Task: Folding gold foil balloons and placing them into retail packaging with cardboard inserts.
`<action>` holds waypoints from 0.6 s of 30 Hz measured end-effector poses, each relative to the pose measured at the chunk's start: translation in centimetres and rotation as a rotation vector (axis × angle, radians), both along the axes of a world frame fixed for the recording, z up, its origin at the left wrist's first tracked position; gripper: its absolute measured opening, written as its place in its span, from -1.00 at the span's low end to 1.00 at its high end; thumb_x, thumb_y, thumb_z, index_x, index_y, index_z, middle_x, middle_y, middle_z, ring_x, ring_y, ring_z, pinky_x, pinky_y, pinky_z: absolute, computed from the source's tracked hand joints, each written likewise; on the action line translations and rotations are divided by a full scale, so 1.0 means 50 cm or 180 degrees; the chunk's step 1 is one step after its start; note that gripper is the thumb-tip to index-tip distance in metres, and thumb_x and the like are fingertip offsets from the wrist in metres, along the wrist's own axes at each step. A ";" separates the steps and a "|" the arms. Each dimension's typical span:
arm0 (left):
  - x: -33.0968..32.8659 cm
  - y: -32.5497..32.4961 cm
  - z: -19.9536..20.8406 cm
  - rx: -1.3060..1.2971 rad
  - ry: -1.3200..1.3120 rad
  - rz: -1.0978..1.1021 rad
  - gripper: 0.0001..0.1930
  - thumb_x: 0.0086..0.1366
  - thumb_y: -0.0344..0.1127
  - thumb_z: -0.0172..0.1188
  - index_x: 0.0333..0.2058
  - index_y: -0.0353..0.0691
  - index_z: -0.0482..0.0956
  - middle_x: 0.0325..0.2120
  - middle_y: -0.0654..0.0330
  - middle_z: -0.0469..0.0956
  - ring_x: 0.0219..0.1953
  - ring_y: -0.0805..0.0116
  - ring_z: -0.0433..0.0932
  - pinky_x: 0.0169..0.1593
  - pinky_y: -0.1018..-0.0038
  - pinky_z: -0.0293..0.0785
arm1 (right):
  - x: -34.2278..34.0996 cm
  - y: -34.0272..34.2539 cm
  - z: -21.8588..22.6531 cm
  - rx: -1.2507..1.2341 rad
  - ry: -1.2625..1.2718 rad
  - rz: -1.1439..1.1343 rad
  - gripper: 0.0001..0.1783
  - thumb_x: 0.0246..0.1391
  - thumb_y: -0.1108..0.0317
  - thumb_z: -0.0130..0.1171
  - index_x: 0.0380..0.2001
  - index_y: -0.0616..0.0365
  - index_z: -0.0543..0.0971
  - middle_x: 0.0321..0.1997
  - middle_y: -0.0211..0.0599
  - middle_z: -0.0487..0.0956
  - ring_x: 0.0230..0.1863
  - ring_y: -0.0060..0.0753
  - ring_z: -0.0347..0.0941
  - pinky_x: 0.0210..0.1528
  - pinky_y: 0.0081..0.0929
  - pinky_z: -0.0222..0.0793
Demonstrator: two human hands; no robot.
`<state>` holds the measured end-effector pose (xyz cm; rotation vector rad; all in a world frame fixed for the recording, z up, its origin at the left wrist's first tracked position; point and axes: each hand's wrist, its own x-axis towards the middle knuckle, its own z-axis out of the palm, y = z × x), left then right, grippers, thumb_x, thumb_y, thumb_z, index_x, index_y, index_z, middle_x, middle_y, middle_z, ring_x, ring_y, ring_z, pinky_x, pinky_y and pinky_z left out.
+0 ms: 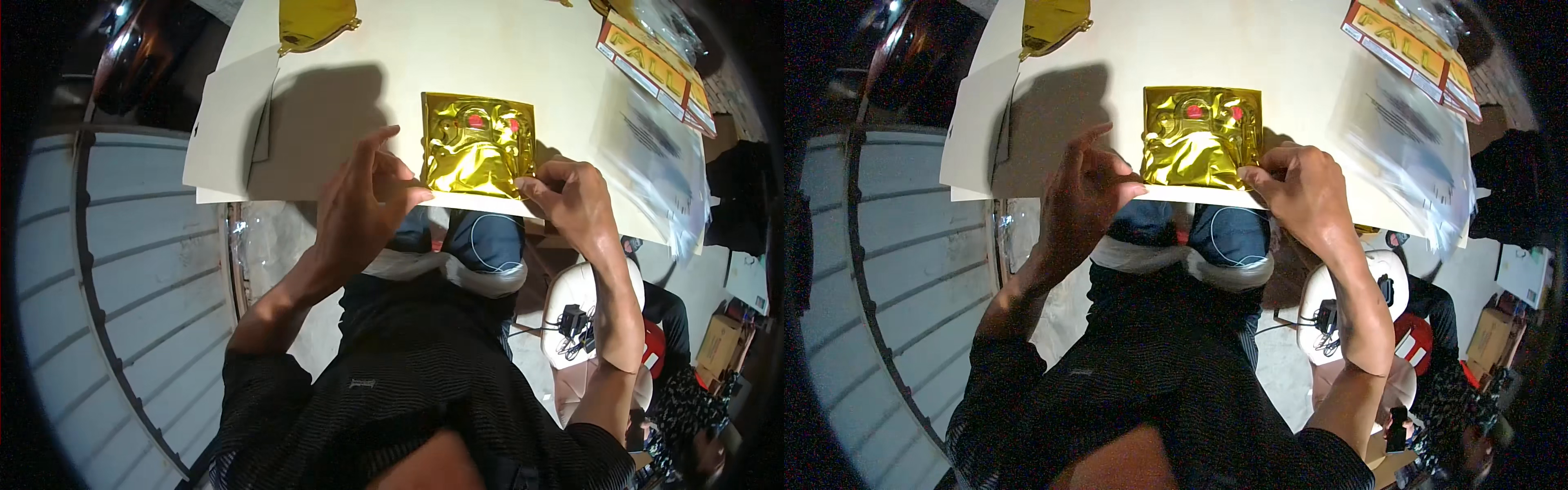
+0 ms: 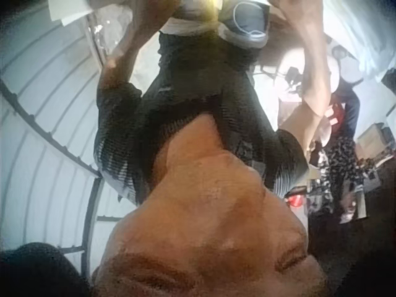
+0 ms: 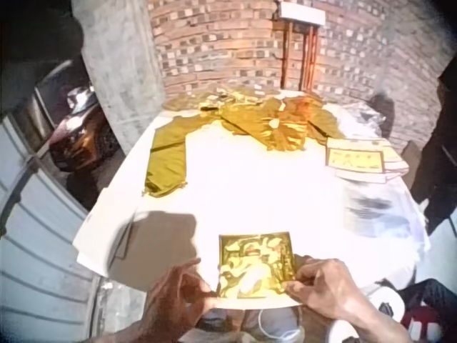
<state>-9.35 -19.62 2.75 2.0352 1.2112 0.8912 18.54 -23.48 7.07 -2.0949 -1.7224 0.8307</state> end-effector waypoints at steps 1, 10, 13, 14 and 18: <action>0.000 -0.004 0.000 -0.0004 0.0003 0.0011 -0.26 0.06 -0.42 0.53 0.20 -0.23 0.36 -0.41 0.16 0.60 -0.37 0.23 0.62 -0.21 0.29 0.54 | 0.000 0.000 -0.001 0.0020 0.0020 -0.0006 -0.70 0.14 0.23 0.40 -0.38 0.33 0.71 -0.62 -0.20 0.58 -0.56 -0.52 0.36 -0.42 -0.39 0.31; 0.026 0.001 0.002 0.0011 -0.0025 -0.0034 -0.40 0.12 -0.46 0.45 0.14 -0.25 0.42 -0.54 0.21 0.66 -0.42 0.19 0.65 -0.21 0.31 0.51 | 0.005 0.002 -0.009 -0.0024 0.0092 0.0009 -0.72 0.14 0.24 0.38 -0.38 0.32 0.72 -0.65 -0.22 0.55 -0.57 -0.56 0.34 -0.44 -0.39 0.27; 0.027 0.004 0.022 -0.0080 0.0323 -0.0142 -0.41 0.13 -0.47 0.43 0.13 -0.25 0.42 -0.38 0.12 0.69 -0.30 0.13 0.65 -0.16 0.22 0.50 | -0.004 0.006 0.009 -0.0063 0.0000 0.0018 -0.70 0.14 0.23 0.38 -0.37 0.33 0.71 -0.65 -0.18 0.53 -0.58 -0.48 0.35 -0.45 -0.35 0.26; 0.026 0.003 0.027 0.0248 0.0487 -0.0145 -0.40 0.12 -0.47 0.43 0.15 -0.26 0.42 -0.25 0.07 0.66 -0.19 0.08 0.63 -0.08 0.19 0.50 | -0.002 0.005 0.007 -0.0051 -0.0015 -0.0014 -0.70 0.14 0.23 0.38 -0.37 0.33 0.71 -0.65 -0.18 0.53 -0.58 -0.48 0.35 -0.45 -0.35 0.26; 0.053 -0.009 0.033 0.1635 0.0303 -0.0873 -0.34 0.10 -0.42 0.45 0.18 -0.33 0.42 0.12 -0.06 0.49 0.17 -0.07 0.48 0.24 0.09 0.40 | 0.001 0.004 0.000 0.0081 -0.0050 0.0099 -0.68 0.11 0.20 0.38 -0.38 0.31 0.71 -0.64 -0.12 0.53 -0.58 -0.29 0.38 -0.43 -0.29 0.28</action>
